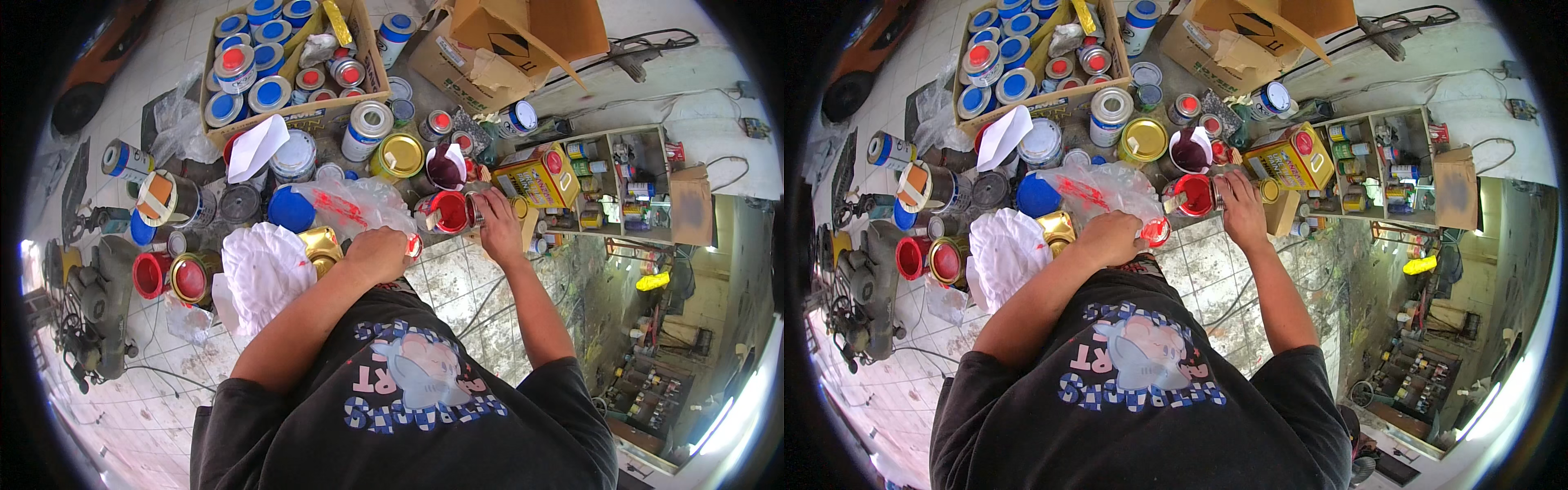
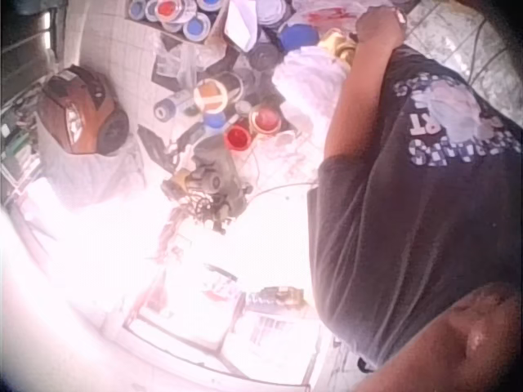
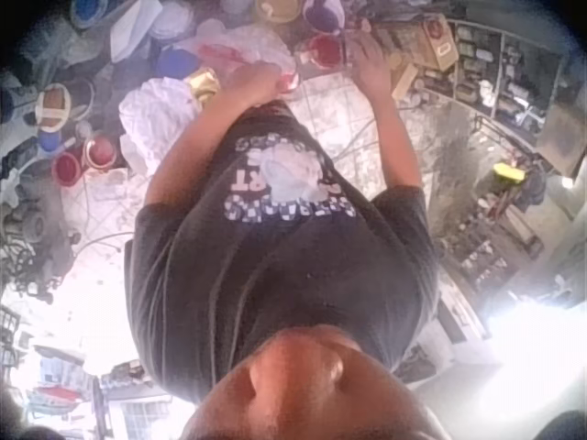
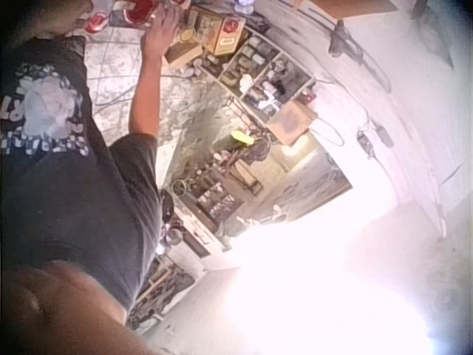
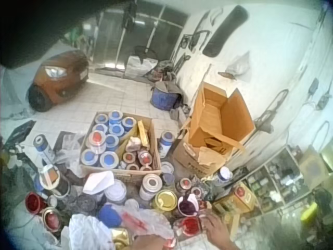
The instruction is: The person mixes red paint in a small container using a stir stick, then pours the paint into a spray gun cup. They wipe the cup with a cloth and walk to a car with its hood masked off. The person then spray paints the car hood red.
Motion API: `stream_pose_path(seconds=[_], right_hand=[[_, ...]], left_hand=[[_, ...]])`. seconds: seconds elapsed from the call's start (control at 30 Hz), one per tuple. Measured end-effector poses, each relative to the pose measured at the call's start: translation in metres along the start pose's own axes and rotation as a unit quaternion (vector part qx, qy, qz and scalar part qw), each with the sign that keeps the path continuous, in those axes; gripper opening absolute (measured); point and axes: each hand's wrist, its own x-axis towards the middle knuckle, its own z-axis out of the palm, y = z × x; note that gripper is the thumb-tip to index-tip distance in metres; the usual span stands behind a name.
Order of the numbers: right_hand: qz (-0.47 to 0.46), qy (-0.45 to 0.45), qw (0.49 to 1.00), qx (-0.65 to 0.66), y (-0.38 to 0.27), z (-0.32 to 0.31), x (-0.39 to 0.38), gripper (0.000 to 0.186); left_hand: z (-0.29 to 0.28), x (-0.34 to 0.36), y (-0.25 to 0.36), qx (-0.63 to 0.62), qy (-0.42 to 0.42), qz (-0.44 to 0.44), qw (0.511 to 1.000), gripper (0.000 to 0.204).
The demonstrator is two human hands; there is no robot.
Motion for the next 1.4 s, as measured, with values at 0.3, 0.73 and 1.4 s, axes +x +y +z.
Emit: stream_pose_path(seconds=[0.3, 0.73, 1.4], right_hand=[[0.005, 0.004, 1.0, 0.004, -0.0023, -0.0013, 0.0003, 0.072], [-0.003, -0.014, 1.0, -0.022, 0.0012, 0.0023, 0.0013, 0.068], [-0.005, -0.032, 0.999, -0.032, 0.001, 0.0021, 0.0034, 0.068]], left_hand=[[-0.0025, -0.0009, -0.0027, 0.006, 0.003, 0.001, 1.0, 0.04], [-0.0025, 0.003, -0.006, 0.012, -0.008, 0.005, 1.0, 0.037], [-0.0046, 0.0012, -0.0049, 0.02, 0.003, 0.017, 1.0, 0.037]])
